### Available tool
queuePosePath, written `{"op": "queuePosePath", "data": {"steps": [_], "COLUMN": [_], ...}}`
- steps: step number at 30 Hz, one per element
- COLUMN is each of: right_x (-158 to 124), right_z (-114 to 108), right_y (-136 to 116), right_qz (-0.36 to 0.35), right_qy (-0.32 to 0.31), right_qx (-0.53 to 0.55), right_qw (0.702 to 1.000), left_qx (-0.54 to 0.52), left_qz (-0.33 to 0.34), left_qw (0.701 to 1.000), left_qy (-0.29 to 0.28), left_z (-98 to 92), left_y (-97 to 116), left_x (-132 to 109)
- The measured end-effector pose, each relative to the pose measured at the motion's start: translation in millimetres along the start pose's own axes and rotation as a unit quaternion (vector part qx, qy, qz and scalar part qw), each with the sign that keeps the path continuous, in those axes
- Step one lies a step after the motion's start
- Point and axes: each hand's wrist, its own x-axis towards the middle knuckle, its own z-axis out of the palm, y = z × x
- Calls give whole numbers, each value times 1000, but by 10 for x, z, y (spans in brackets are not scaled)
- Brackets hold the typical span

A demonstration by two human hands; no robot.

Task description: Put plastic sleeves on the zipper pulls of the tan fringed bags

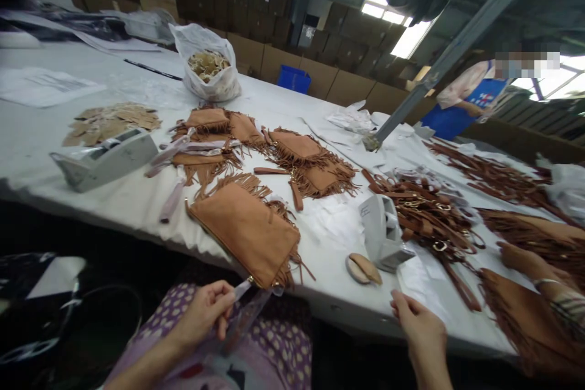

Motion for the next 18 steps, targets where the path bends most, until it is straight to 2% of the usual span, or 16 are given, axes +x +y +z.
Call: {"op": "queuePosePath", "data": {"steps": [3, 5, 7, 9, 12, 18], "right_x": [-686, -1219, -1690, -2027, -2257, -2269], "right_z": [265, 500, 743, 958, 1206, 1511], "right_y": [-23, -141, -298, -437, -538, -468], "right_qz": [8, -18, -55, -74, -86, -87], "right_qy": [-117, -246, -335, -399, -431, -401], "right_qx": [9, 34, 67, 97, 124, 97], "right_qw": [993, 968, 938, 909, 889, 907], "left_qx": [10, 30, 62, 101, 155, 201], "left_qz": [11, 20, 31, 47, 79, 107], "left_qw": [1000, 999, 997, 993, 984, 972], "left_qy": [19, 26, 31, 36, 47, 61], "left_z": [38, 62, 74, 72, 56, 41], "left_y": [17, 23, 23, 17, 7, 11], "left_x": [-19, -40, -60, -78, -105, -149]}}
